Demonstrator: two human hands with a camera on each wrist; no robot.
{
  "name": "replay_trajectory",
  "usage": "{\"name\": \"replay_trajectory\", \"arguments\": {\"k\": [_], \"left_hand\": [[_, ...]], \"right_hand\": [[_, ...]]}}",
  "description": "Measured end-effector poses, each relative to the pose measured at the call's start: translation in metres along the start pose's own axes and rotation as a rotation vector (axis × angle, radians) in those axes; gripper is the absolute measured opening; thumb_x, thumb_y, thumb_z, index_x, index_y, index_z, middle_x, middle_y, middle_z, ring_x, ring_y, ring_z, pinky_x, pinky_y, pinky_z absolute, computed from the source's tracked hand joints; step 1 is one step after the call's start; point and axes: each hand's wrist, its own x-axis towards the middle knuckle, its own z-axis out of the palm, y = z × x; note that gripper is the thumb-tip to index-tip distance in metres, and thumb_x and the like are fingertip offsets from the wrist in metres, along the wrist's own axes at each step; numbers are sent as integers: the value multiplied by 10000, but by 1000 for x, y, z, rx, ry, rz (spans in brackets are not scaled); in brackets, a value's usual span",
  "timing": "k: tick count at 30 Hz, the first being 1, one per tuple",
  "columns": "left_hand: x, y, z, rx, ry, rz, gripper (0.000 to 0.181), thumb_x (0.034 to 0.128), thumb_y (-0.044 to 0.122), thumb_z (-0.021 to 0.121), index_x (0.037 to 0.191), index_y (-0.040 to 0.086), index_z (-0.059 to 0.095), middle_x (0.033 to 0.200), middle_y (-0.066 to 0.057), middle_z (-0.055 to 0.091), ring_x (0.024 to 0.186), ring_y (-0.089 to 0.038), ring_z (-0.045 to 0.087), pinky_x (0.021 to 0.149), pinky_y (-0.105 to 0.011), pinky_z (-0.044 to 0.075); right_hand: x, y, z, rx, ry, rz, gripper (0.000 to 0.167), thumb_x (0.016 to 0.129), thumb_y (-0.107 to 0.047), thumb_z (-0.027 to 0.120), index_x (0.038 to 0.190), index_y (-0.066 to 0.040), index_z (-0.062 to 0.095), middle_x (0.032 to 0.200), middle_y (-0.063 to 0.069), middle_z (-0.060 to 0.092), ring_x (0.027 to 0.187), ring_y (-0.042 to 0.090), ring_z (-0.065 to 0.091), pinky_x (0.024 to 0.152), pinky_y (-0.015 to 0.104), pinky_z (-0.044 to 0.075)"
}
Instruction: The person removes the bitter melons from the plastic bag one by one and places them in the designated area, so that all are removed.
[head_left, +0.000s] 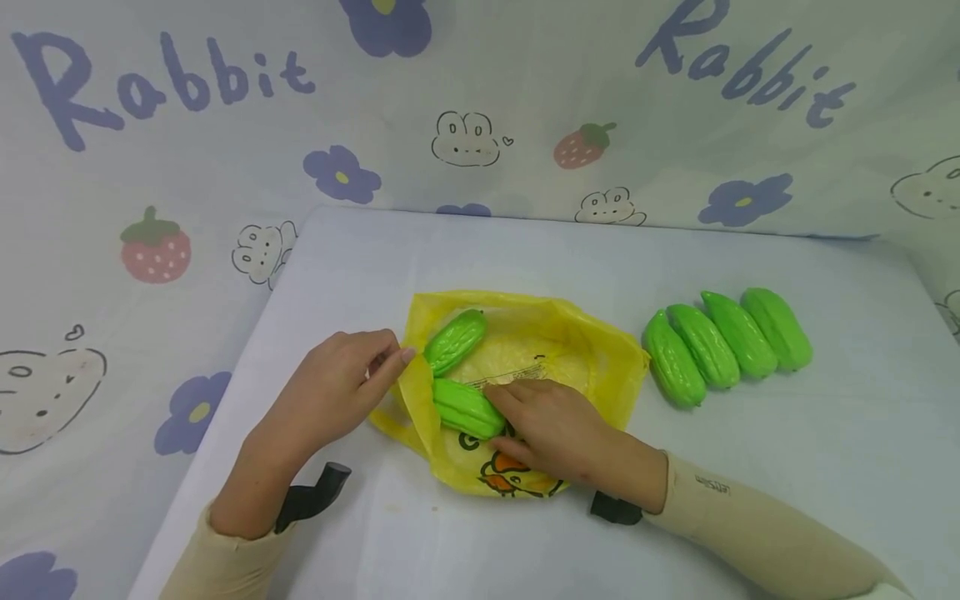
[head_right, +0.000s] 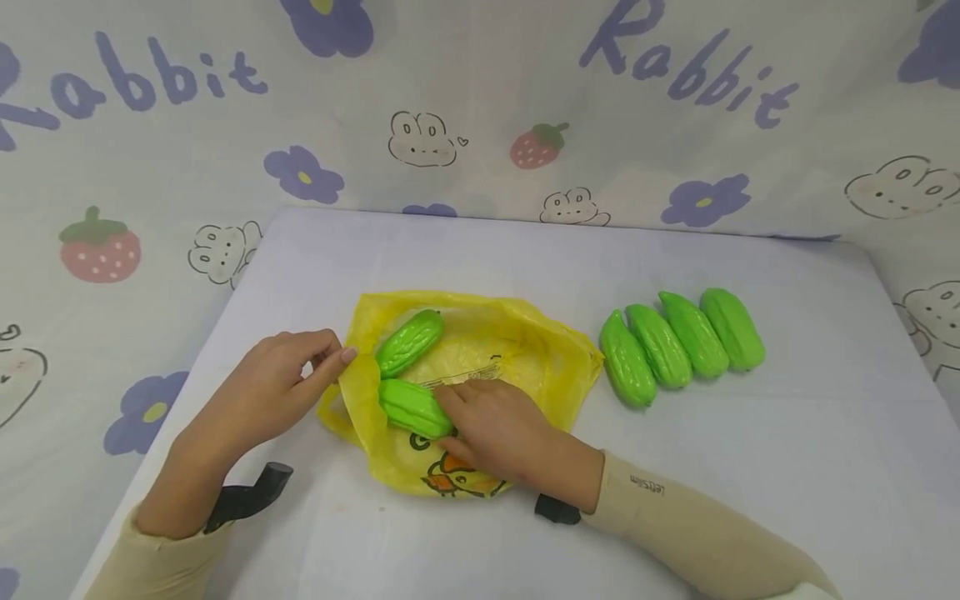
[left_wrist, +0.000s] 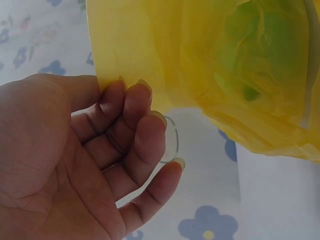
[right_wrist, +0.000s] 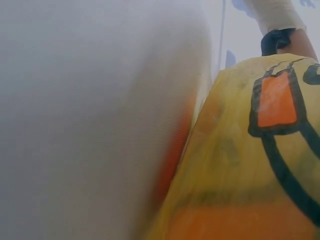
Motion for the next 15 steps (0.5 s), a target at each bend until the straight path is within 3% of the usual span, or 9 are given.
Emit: {"name": "replay_trajectory", "arguments": {"k": [11,15], "left_hand": [[-1,0,-2,-3,12,1,306,1086,299,594,810,178,542,626,54,430,641,-147,475,597,-339,408],[-1,0,-3,-2,12,-1,310,1087,302,592,808,177,538,627,52,429,641,-148,473,597,-340,406]], "right_hand": [[-5,1,-6,82,-59,40,565,972,-399,759,1389,-57,594,1178,32,716,1020,185,702,898,392,569],[-8,1,-11,105,-74,57,585,980,-407,746,1419,-57,583,1229,38,713,1079,194,698,928,401,563]]}}
